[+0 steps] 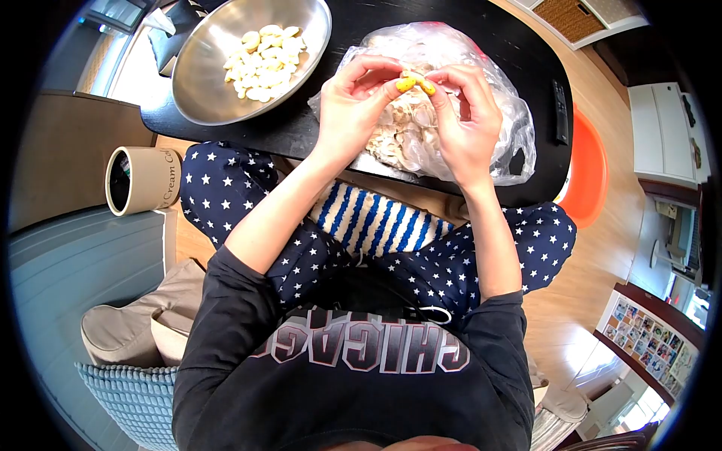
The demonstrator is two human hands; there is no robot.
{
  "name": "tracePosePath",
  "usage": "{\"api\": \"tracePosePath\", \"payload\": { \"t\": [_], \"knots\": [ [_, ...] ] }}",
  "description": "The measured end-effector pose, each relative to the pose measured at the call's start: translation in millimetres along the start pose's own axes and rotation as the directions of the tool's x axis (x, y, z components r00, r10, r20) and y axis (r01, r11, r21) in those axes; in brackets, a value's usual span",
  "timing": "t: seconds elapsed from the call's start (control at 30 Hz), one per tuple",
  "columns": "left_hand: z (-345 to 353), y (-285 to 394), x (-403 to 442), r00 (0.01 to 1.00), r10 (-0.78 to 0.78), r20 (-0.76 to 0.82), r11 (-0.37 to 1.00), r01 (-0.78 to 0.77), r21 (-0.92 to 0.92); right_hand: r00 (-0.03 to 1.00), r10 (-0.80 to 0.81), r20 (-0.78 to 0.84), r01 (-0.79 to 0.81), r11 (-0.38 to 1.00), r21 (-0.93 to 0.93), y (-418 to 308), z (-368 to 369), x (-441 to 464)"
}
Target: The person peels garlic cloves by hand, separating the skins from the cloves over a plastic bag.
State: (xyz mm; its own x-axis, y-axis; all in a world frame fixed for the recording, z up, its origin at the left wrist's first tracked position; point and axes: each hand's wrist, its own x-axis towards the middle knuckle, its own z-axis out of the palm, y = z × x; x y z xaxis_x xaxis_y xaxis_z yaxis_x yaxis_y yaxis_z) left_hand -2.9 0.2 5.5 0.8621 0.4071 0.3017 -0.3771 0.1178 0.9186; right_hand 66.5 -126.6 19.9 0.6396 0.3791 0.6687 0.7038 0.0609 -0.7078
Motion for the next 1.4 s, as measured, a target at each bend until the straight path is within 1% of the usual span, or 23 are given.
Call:
{"api": "tracePosePath", "payload": {
  "t": [0.1, 0.17, 0.23, 0.3, 0.33, 0.4, 0.47, 0.5, 0.57, 0.67, 0.8, 1.03, 1.1, 1.2, 1.27, 1.3, 1.33, 1.37, 1.4],
  "knots": [
    [0.4, -1.7, 0.2, 1.0, 0.014, 0.006, 1.0, -0.014, -0.015, 1.0, -0.01, 0.017, 0.01, 1.0, -0.012, 1.3, 0.0, -1.6],
    [1.9, -1.5, 1.1, 0.999, 0.004, -0.049, 0.997, -0.008, -0.074, 0.999, -0.014, 0.038, 0.015, 1.0, -0.019, -1.7, 0.5, -2.1],
    [2.1, -0.6, 1.4, 0.999, -0.013, -0.051, 0.996, 0.009, -0.088, 0.998, -0.017, 0.059, 0.018, 1.0, -0.026, -3.1, 1.1, -1.9],
    [2.8, 1.1, 1.8, 0.998, -0.031, -0.052, 0.994, 0.026, -0.103, 0.996, -0.075, 0.04, 0.077, 0.996, -0.051, -3.7, 1.5, -1.7],
    [3.3, 2.5, 2.2, 0.998, -0.028, -0.05, 0.994, 0.023, -0.105, 0.996, -0.075, 0.038, 0.077, 0.996, -0.052, -3.7, 2.4, -1.7],
    [3.1, 4.5, 3.1, 0.999, -0.025, -0.048, 0.994, 0.02, -0.107, 0.999, -0.04, -0.032, 0.04, 0.999, 0.0, -3.1, 4.2, -1.8],
    [1.2, 5.8, 3.4, 0.999, 0.026, -0.024, 0.999, -0.027, -0.026, 1.0, -0.019, -0.021, 0.02, 0.999, 0.033, -3.4, 3.9, -1.5],
    [0.0, 5.9, 3.2, 0.999, 0.027, -0.026, 0.999, -0.028, -0.026, 1.0, 0.002, -0.009, -0.002, 0.998, 0.066, -3.8, 3.6, -1.5],
    [-2.0, 5.7, 2.9, 0.995, 0.09, 0.037, 0.996, -0.09, 0.011, 1.0, 0.006, -0.005, -0.006, 0.998, 0.061, -5.3, 1.7, -1.1],
    [-0.8, 5.9, 3.0, 0.994, 0.11, 0.012, 0.994, -0.11, -0.004, 1.0, 0.003, -0.002, -0.003, 0.999, 0.047, -5.9, 0.6, -0.5],
    [-1.5, 5.3, 4.0, 0.989, 0.143, 0.023, 0.99, -0.143, 0.003, 1.0, 0.015, 0.005, -0.015, 0.998, 0.055, -8.2, 0.2, 0.5],
    [-5.0, 3.7, 6.7, 0.979, 0.187, 0.076, 0.981, -0.191, 0.042, 0.999, 0.02, 0.036, -0.022, 0.999, 0.048, -8.0, -2.6, 1.7],
    [-6.5, 2.9, 8.0, 0.976, 0.199, 0.086, 0.978, -0.203, 0.049, 0.997, 0.008, 0.075, -0.009, 1.0, 0.005, -9.0, -3.7, 1.5],
    [-7.6, 3.0, 9.0, 0.966, 0.231, 0.112, 0.966, -0.242, 0.093, 0.998, -0.029, 0.061, 0.029, 0.999, -0.013, -7.7, -2.4, 1.8],
    [-6.2, 5.2, 9.0, 0.981, 0.171, 0.088, 0.982, -0.177, 0.06, 0.998, -0.027, 0.057, 0.028, 0.999, -0.022, -8.8, -2.1, 1.7],
    [-4.4, 5.9, 8.0, 0.981, 0.171, 0.089, 0.982, -0.177, 0.06, 0.998, -0.026, 0.055, 0.028, 0.999, -0.031, -9.2, -2.1, 1.8],
    [-1.7, 6.5, 6.6, 0.997, 0.075, 0.02, 0.996, -0.076, 0.039, 0.998, -0.027, 0.055, 0.028, 0.999, -0.031, -9.0, -2.1, 2.2],
    [-0.2, 6.8, 5.9, 0.999, -0.024, -0.047, 1.0, 0.024, 0.01, 0.995, -0.079, 0.067, 0.085, 0.992, -0.089, -8.5, -2.3, 2.6],
    [-0.7, 5.4, 6.2, 0.999, -0.023, -0.047, 1.0, 0.023, 0.01, 0.988, -0.131, 0.082, 0.142, 0.979, -0.145, -7.8, -2.4, 3.1]
  ]
}}
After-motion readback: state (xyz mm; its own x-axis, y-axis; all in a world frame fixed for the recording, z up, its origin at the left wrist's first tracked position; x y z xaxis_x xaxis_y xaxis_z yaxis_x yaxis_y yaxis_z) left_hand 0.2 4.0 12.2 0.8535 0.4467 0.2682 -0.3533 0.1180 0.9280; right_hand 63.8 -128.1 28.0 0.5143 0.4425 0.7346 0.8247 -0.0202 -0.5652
